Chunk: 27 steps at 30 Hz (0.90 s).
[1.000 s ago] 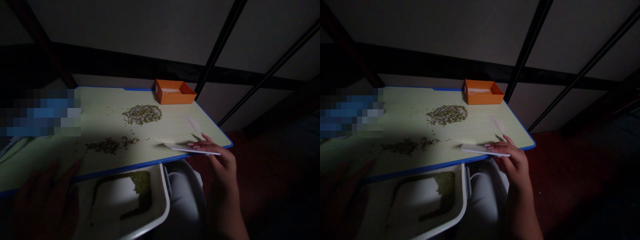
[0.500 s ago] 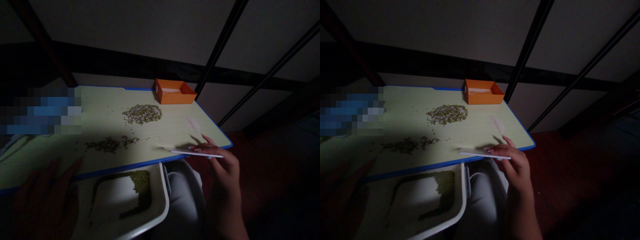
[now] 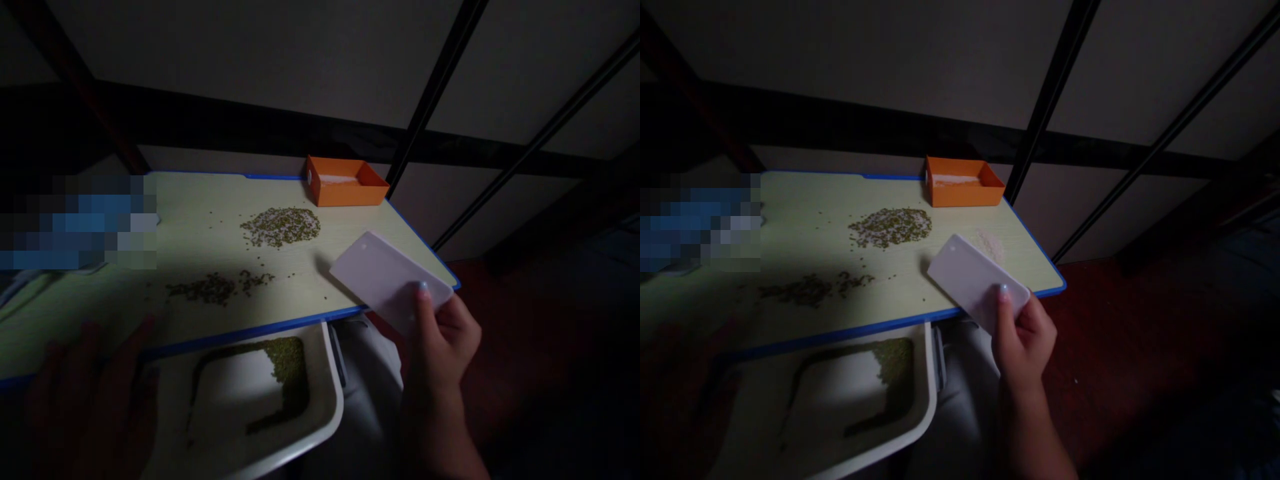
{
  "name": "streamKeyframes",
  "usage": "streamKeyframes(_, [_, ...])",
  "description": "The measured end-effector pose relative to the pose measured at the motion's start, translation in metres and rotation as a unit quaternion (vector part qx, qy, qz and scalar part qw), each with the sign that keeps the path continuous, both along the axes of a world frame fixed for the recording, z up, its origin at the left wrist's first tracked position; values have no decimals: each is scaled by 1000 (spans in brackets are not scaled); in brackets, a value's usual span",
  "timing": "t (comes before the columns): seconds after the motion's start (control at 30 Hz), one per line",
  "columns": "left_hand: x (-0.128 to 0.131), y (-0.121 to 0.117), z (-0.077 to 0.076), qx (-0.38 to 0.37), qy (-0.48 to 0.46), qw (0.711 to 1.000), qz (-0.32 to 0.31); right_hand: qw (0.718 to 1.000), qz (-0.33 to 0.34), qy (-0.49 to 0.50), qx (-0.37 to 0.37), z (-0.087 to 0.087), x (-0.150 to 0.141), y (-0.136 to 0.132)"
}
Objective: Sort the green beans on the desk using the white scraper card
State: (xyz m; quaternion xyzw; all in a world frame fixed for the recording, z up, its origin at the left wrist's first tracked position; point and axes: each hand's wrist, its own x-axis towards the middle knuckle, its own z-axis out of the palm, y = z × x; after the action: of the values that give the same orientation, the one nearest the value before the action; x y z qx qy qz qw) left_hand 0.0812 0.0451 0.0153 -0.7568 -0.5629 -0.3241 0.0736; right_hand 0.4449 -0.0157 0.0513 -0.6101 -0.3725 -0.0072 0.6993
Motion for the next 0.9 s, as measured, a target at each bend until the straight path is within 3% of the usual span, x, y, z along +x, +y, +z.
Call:
streamKeyframes(0.17, [-2,-1,-2,6,-11,1000,-3,989,28,137,-50,7,7,0])
streamKeyframes(0.33, [-11,2,-10,7,-7,1000,12,973,81,200,-85,3,7,0])
streamKeyframes(0.6, [-5,-5,1,-12,15,1000,23,966,177,159,-102,17,-31,7])
streamKeyframes(0.8, [-6,-6,2,-23,7,1000,21,960,252,100,-65,28,-66,6])
streamKeyframes(0.9, [-9,-3,0,-22,5,1000,11,975,206,72,-41,22,-62,1])
